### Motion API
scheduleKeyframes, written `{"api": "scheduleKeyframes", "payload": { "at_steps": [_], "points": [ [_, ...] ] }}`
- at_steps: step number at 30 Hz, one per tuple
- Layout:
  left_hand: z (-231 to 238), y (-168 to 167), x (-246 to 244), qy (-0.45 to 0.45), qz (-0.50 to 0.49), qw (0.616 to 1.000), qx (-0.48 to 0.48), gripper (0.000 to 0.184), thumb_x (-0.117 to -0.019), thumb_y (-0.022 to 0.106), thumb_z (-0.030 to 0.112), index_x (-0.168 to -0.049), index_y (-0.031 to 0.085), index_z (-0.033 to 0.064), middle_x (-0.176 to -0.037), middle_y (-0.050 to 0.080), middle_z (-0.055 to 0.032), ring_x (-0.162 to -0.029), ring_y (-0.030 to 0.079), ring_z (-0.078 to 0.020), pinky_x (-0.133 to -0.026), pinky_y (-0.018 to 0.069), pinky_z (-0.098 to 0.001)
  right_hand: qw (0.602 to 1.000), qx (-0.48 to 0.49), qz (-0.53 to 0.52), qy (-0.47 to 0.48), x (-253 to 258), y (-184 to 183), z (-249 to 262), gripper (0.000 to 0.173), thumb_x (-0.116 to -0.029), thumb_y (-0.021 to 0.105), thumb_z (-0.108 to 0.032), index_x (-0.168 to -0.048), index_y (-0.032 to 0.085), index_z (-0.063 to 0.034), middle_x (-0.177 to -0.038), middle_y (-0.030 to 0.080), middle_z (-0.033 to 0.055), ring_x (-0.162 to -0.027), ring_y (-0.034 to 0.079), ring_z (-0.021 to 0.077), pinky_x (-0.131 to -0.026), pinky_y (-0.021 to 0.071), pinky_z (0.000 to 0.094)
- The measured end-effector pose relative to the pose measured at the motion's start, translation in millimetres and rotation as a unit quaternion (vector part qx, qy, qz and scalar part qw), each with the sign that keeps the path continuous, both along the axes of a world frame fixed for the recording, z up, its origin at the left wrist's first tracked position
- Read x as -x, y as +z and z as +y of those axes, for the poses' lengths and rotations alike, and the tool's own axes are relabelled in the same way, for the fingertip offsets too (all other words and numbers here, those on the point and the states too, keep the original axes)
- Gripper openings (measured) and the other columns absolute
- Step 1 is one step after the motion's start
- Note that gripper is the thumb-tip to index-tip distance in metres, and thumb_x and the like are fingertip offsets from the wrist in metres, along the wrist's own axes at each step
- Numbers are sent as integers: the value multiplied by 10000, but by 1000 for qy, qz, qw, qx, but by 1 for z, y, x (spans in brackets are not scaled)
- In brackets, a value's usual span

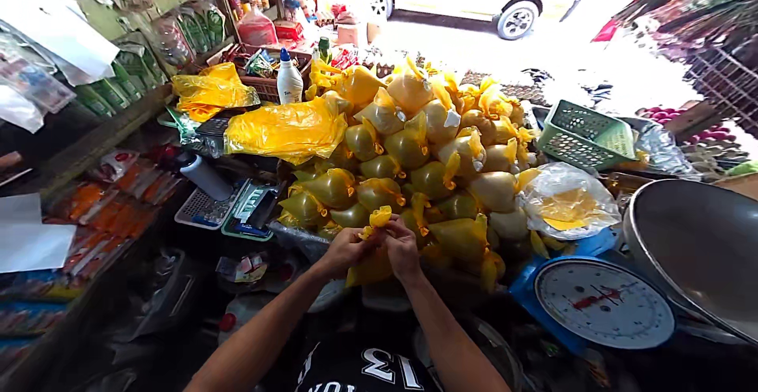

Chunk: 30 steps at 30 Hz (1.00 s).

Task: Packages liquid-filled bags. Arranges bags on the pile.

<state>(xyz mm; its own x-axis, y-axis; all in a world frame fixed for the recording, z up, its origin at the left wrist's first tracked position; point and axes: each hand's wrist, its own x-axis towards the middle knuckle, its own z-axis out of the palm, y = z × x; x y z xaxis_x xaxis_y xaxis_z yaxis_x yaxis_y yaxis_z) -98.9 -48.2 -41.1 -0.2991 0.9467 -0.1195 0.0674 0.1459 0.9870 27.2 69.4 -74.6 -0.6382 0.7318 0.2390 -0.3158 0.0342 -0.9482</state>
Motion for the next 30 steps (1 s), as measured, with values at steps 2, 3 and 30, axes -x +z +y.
{"api": "scheduleKeyframes", "payload": {
  "at_steps": [2, 3, 30],
  "points": [
    [7, -12, 1, 29, -29, 999, -14, 270, -1015, 624, 278, -947, 733, 40, -787, 707, -44, -677, 657, -135, -656, 566, -330, 993, -73, -90, 12, -9, -7, 10, 139, -976, 669, -108, -1015, 771, -22, -1214, 692, 113, -1128, 662, 183, -968, 581, 332],
    [10, -16, 3, 42, -57, 997, -11, 241, -1004, 636, 245, -952, 725, 27, -789, 703, -49, -680, 652, -134, -662, 565, -326, 978, -141, -149, 27, -16, -11, 15, 177, -999, 630, -154, -1046, 774, -64, -1274, 671, 85, -1179, 638, 154, -997, 561, 313],
    [18, -54, 24, 65, -163, 984, 37, 289, -1019, 635, 235, -1167, 687, -8, -1020, 731, -114, -932, 700, -163, -895, 575, -389, 904, -302, -302, -10, 2, -29, 13, 144, -919, 672, -114, -1003, 788, -104, -1476, 544, 106, -1236, 616, 208, -963, 582, 398]
  ]
}}
